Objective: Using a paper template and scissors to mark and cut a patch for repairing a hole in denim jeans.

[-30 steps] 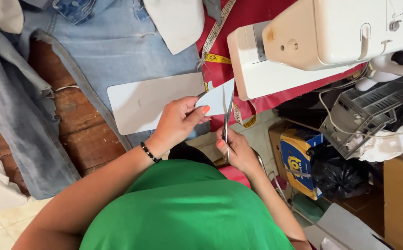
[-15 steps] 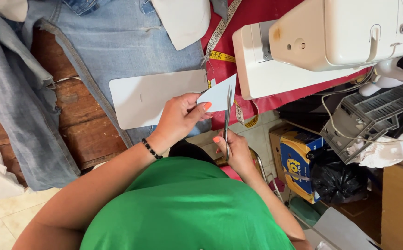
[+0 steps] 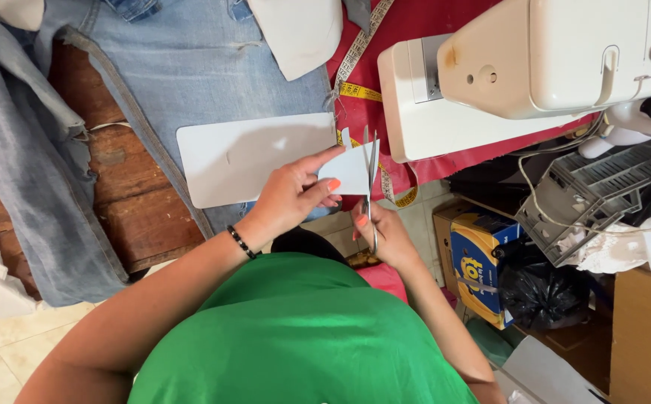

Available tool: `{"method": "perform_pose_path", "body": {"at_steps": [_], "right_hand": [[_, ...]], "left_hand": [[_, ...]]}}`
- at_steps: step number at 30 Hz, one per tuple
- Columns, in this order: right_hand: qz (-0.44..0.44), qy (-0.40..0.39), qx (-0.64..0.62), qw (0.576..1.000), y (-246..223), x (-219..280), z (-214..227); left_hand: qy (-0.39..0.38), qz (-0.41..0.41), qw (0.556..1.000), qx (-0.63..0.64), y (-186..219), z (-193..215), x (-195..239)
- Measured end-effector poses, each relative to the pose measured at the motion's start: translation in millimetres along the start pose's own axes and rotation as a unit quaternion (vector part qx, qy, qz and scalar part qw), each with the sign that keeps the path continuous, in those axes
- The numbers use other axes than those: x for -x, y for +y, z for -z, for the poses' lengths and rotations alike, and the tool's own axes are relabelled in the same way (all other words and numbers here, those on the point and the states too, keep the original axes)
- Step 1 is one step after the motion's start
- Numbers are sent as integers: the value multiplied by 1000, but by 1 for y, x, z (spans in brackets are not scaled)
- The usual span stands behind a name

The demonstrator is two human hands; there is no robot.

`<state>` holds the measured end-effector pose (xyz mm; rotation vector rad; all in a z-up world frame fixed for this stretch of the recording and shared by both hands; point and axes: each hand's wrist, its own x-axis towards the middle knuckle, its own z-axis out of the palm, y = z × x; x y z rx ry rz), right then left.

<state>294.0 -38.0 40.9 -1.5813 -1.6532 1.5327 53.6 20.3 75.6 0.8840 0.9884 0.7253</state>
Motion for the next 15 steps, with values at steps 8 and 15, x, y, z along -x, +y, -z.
{"method": "perform_pose_path", "body": {"at_steps": [8,15], "right_hand": [[4,36,16,999,5,-5,-3],[-22,58,7,998,23,-7,-3]], "left_hand": [[15,6,1000,-5,0,-2,-7],[17,7,1000,7,-3,1,-12]]}}
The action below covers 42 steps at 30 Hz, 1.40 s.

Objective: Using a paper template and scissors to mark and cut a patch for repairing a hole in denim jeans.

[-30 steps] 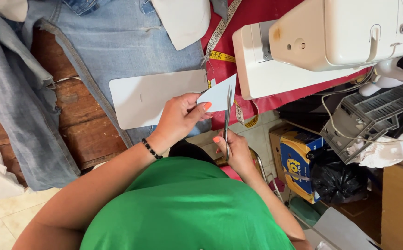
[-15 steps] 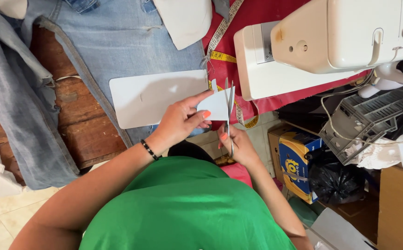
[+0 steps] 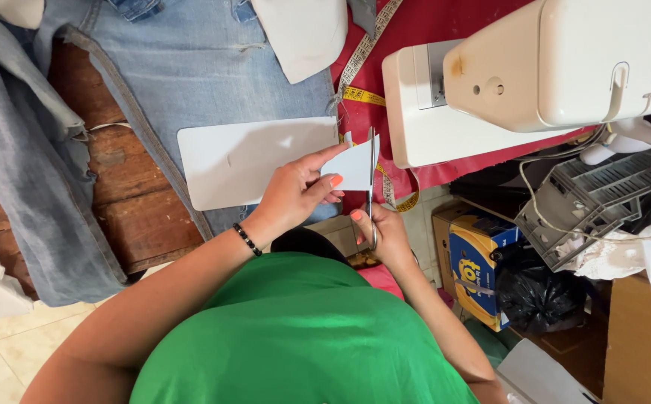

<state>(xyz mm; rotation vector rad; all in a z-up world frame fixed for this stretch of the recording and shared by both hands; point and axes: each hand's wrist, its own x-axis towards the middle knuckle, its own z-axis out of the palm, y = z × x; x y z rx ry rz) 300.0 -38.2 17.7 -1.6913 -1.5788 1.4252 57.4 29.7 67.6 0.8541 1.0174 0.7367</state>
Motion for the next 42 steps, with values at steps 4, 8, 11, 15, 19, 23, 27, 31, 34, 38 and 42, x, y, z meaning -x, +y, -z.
{"method": "perform_pose_path", "body": {"at_steps": [4,8,11,15,19,23,27,31,34,38,42], "right_hand": [[-9,0,7,1000,-11,1,-1],[-26,-1,16,1000,-21,-1,1],[-51,6,67,996,-43,-10,7],[-67,88,197,974,-88,-11,12],[155,228,295,915,-108,2,-2],[33,21,-95,995,-99,9,-28],[-13,-12,-145,989,-66,-3,-31],[-11,91,-22,996,-76,-23,-17],[14,112,91,989,-72,-34,-19],[12,119,110,987,-63,-39,-25],[13,135,120,984,-48,-42,-32]], "left_hand": [[9,-2,1000,-4,-7,3,2],[32,7,999,17,-13,16,13],[58,9,998,33,-3,37,31],[135,22,990,26,19,67,70],[149,47,986,61,-4,70,92],[49,61,997,27,-35,47,87],[46,-36,979,-196,-27,33,82],[107,-329,790,-505,-38,62,43],[127,-444,703,-541,-51,73,22],[137,-470,662,-567,-79,76,10],[122,-461,685,-551,-82,83,13]]}}
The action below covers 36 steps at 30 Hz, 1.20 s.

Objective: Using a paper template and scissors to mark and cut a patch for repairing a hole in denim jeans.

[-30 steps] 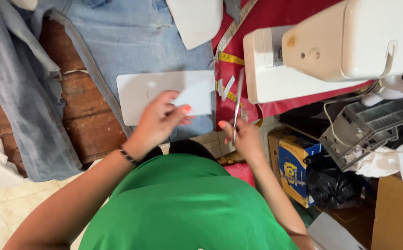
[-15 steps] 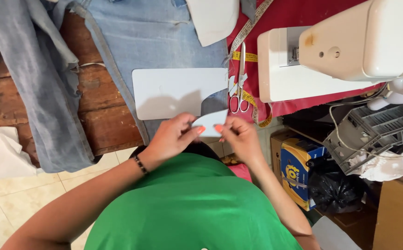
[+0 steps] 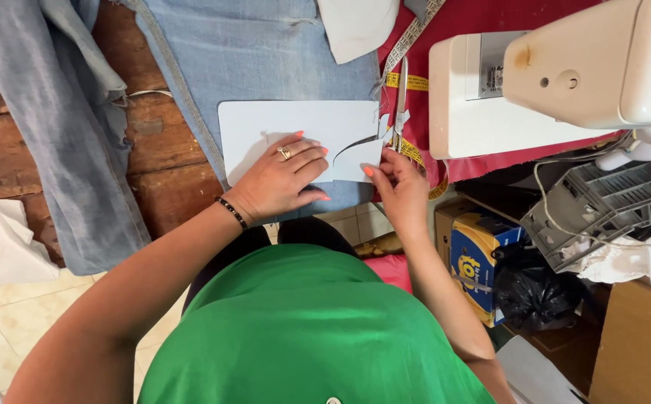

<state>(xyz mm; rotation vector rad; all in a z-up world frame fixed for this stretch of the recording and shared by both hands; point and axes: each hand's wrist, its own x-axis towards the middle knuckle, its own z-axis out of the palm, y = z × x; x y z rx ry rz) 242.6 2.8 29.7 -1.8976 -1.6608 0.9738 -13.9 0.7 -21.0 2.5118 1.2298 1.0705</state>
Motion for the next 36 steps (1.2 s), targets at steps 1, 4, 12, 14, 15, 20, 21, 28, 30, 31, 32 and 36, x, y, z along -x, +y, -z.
{"method": "perform_pose_path", "body": {"at_steps": [1,4,12,14,15,20,21,28,30,31,32,36], "right_hand": [[-1,-1,1,1000,-2,1,-1],[-9,3,-5,1000,-5,1,-5],[46,17,11,999,-9,3,-9],[59,18,36,997,-8,1,-10],[72,19,60,995,-7,0,-10],[109,27,126,986,-3,0,-15],[122,34,158,979,-2,0,-16],[132,62,148,978,6,-2,-18],[134,69,126,981,8,-3,-17],[133,69,126,981,8,-3,-18],[133,73,120,981,8,-3,-18],[130,83,106,982,3,-3,-19]], "left_hand": [[0,1,1000,1,0,-2,1],[6,3,1000,-2,-1,-6,3],[46,-14,999,-6,1,3,-3],[46,-24,999,-12,1,5,-5],[45,-34,998,-18,2,6,-5],[35,-33,999,-18,1,2,0],[35,-34,999,-17,0,1,0],[38,-38,998,-31,2,0,2],[27,-39,999,-28,2,-1,1],[27,-39,999,-27,2,-1,1],[22,-39,999,-25,2,0,1],[15,-39,999,-25,2,-1,3]]}}
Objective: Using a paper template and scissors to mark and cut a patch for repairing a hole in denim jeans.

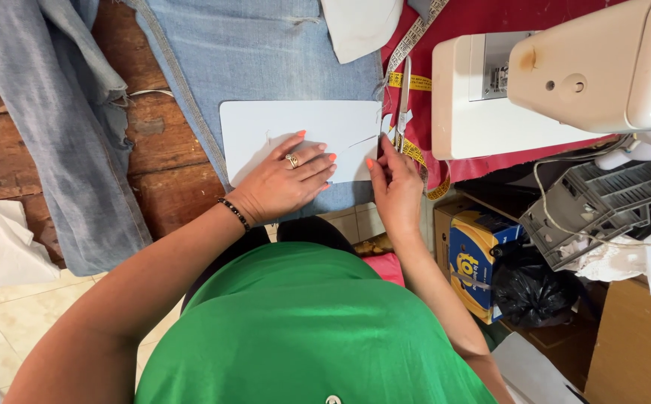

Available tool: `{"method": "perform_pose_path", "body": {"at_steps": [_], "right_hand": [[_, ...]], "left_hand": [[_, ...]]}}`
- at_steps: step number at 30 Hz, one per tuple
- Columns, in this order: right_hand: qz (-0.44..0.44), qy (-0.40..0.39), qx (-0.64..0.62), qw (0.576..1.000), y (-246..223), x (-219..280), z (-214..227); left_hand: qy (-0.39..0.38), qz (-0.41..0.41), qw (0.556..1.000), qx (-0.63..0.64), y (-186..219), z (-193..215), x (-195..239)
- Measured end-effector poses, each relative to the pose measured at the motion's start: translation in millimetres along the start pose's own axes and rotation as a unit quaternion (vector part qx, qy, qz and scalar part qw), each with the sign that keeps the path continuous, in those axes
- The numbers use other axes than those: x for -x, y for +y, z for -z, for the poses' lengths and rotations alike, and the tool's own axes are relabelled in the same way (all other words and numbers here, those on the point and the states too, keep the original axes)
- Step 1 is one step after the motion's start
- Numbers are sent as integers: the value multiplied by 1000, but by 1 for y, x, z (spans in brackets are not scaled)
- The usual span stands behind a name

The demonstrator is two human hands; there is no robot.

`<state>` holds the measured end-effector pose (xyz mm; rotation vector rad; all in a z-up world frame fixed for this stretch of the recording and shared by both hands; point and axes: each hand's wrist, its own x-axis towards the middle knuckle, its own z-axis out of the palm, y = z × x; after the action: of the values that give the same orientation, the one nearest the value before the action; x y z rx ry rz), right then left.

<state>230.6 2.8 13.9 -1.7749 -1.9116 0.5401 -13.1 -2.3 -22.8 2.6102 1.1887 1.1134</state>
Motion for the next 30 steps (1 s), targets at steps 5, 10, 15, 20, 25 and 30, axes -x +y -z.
{"method": "perform_pose_path", "body": {"at_steps": [5,10,15,20,25,30], "right_hand": [[-28,3,-45,999,-4,-2,0],[-84,-8,-120,989,-7,-3,2],[-123,-19,-119,985,-20,-5,8],[-128,-20,-104,986,-18,-6,7],[-138,-25,-104,985,-16,-7,8],[-132,-32,-116,984,-13,-7,8]], "left_hand": [[-13,1,1000,-2,1,1,-1],[-38,0,999,-5,1,4,-1],[-99,1,995,-2,1,5,0],[-102,0,995,-14,1,2,1],[-97,2,995,-4,1,0,2],[-88,2,996,2,1,1,1]]}}
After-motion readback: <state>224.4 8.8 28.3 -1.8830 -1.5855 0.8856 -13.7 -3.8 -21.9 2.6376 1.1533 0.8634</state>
